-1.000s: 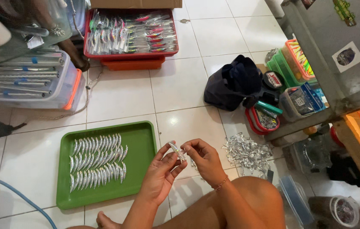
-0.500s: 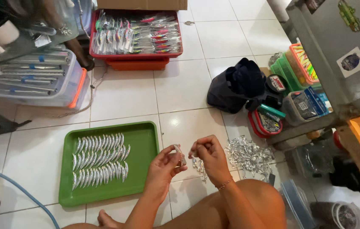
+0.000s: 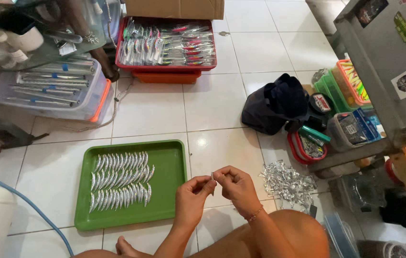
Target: The person sits on the floor and assembles small silver fishing lures by hand. They pick up individual lures from a pile, attach small hooks or components, and place the finished items onto a green tray.
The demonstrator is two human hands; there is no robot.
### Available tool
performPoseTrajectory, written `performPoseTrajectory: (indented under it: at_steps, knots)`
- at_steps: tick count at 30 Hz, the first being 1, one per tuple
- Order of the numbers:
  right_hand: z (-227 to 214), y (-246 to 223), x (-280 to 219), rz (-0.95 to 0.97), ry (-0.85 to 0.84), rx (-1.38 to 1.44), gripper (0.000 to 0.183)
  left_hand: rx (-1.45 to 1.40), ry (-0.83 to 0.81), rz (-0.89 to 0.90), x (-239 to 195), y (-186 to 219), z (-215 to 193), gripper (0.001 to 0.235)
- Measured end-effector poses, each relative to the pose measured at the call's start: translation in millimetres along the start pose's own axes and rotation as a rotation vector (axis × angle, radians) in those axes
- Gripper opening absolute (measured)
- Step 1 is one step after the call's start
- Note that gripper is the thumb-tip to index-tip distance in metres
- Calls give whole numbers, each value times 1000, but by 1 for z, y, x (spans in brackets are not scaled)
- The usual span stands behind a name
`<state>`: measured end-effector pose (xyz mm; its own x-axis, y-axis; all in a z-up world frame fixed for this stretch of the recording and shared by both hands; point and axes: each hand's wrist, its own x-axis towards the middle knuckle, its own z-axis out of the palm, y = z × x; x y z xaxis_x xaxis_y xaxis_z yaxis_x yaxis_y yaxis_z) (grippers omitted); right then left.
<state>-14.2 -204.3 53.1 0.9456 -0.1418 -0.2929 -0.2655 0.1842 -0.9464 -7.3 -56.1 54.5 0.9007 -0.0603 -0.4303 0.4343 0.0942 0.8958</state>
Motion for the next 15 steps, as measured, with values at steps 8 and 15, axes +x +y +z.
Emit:
performPoseTrajectory:
  at_steps: [8, 15]
  knots:
    - [12, -5, -7, -140, 110, -411, 16, -377, 39, -102, 5, -6, 3, 26]
    - [6, -3, -3, -144, 104, -434, 16, -620, 54, -190, 11, -8, 1, 32]
